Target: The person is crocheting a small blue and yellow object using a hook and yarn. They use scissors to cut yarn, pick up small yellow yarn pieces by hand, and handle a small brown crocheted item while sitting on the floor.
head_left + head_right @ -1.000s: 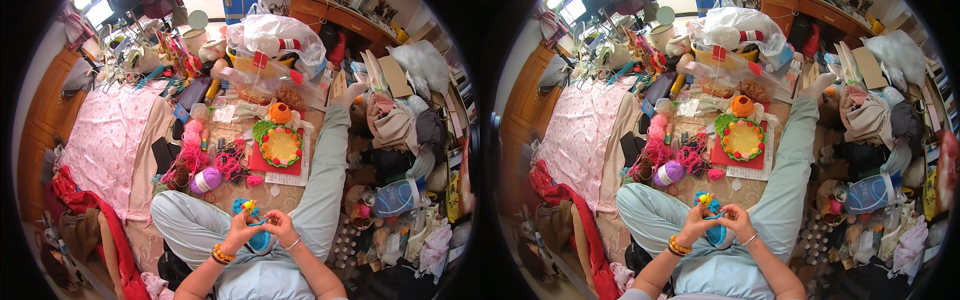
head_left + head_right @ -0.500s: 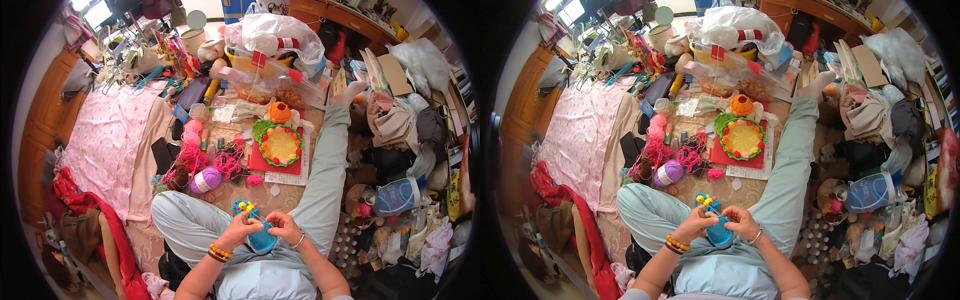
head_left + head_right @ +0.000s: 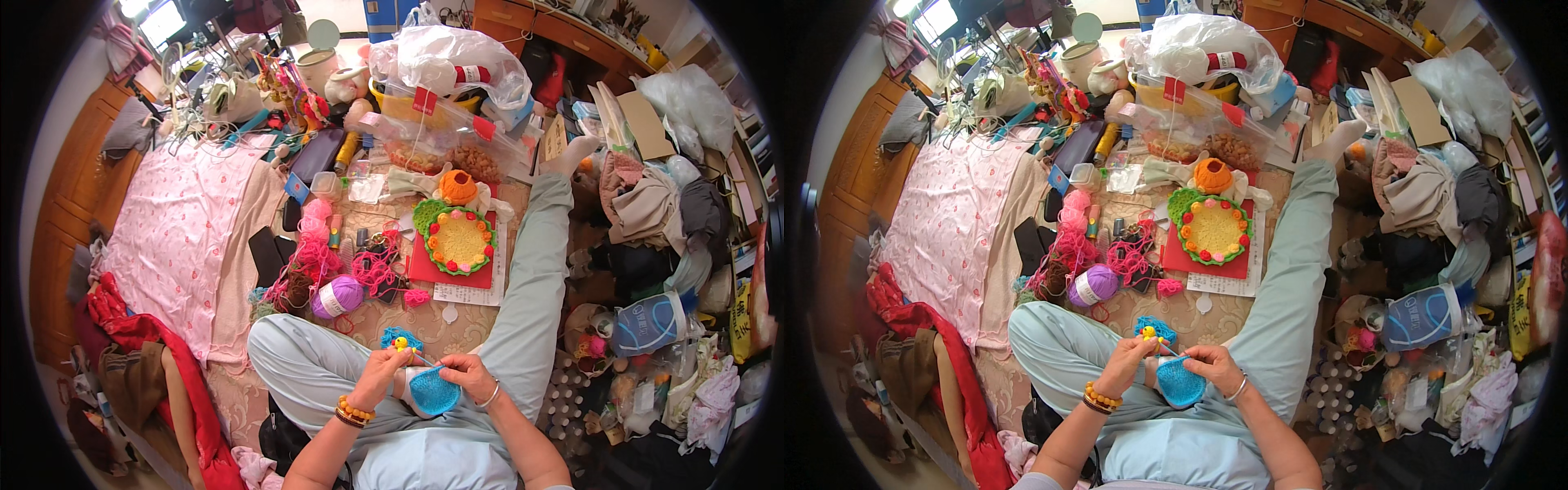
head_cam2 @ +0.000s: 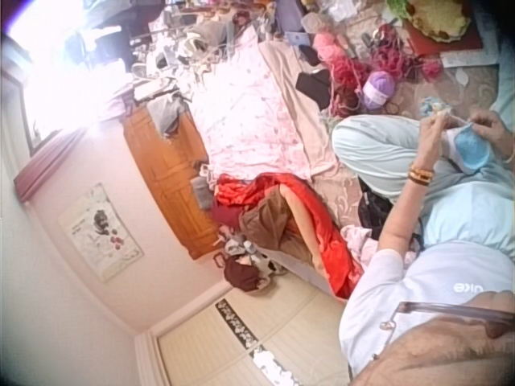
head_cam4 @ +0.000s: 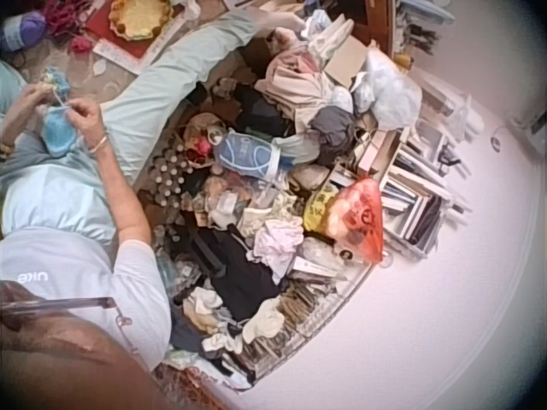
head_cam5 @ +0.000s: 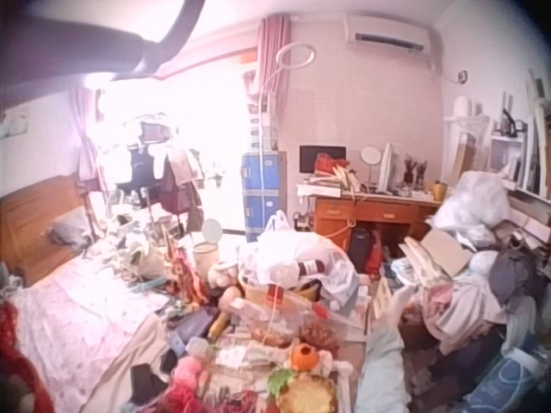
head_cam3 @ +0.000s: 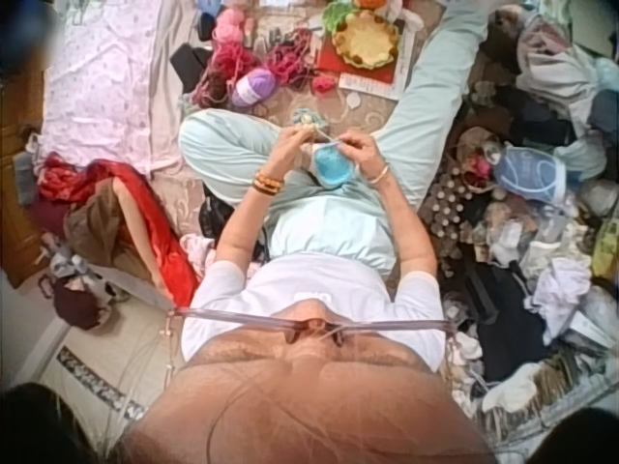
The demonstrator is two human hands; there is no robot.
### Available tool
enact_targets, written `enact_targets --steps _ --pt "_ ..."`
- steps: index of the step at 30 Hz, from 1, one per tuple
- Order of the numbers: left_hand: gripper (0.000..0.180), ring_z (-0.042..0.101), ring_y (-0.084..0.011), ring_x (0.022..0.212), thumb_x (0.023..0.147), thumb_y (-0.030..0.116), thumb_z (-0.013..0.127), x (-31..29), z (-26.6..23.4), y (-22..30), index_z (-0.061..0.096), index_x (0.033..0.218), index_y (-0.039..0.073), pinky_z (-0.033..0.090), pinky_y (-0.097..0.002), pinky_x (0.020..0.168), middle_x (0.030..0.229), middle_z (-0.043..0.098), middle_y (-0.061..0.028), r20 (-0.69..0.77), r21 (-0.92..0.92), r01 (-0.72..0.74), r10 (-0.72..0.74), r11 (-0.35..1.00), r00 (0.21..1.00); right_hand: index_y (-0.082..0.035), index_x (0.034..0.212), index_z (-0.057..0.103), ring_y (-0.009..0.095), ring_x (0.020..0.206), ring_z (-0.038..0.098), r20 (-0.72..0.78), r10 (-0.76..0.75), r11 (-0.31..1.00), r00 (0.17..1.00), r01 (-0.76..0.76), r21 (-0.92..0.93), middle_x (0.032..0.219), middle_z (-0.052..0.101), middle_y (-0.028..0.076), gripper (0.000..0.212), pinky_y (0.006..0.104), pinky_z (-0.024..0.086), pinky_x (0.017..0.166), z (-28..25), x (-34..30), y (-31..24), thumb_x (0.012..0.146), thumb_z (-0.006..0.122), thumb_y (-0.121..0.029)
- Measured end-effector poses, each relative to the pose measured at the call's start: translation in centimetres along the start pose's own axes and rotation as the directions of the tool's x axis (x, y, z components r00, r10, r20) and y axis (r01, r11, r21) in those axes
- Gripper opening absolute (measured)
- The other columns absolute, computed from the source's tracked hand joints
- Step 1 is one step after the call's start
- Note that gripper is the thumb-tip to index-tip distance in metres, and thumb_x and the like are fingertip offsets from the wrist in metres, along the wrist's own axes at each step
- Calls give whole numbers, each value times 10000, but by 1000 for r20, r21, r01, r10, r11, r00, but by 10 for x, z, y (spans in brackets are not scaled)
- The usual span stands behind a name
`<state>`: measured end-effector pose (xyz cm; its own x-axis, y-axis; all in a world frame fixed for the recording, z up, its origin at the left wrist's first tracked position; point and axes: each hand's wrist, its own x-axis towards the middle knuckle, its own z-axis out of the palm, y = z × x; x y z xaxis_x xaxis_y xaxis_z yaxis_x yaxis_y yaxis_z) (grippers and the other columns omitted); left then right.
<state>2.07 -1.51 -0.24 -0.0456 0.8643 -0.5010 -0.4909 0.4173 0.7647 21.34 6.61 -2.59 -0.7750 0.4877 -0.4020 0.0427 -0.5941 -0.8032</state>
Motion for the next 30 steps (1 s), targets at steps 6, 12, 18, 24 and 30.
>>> enact_targets --steps 6,12,18,24,30 --pt "292 553 -82 772 882 228 517 1 -2 -5 657 858 -27 421 -221 717 801 642 -44 -34 -15 7 -7 1000 999 0 951 617 46 736 546 -3 30 998 1000 -30 49 817 606 -16 186 193 445 666 -2 1 4 803 630 -112" --pt "277 453 -28 644 883 249 530 -2 -6 12 676 887 13 362 -191 585 753 626 8 7 211 25 -28 977 1000 -2 959 613 55 736 564 -4 34 992 999 -33 119 825 614 -7 200 197 457 676 -3 -1 4 782 646 -89" --pt "258 401 -20 579 854 265 582 -10 1 32 684 862 28 313 -188 532 668 570 40 20 300 -12 6 954 1000 -3 954 612 57 733 568 10 65 989 998 -66 134 829 617 -2 202 201 462 670 -2 -1 4 776 654 -89" --pt "288 386 -31 551 876 242 548 -5 -30 18 671 754 12 281 -213 503 579 492 38 69 77 66 -71 995 995 -7 952 609 62 731 569 17 70 979 997 -72 192 826 615 2 195 205 462 669 -6 1 10 783 649 -97" --pt "337 474 -89 752 898 205 500 -19 -28 44 536 1148 -18 391 -223 682 911 590 -54 276 -3 -4 5 1000 961 -10 920 602 71 740 565 35 57 911 998 -66 406 828 602 10 162 211 463 670 -16 -2 15 810 630 -127"
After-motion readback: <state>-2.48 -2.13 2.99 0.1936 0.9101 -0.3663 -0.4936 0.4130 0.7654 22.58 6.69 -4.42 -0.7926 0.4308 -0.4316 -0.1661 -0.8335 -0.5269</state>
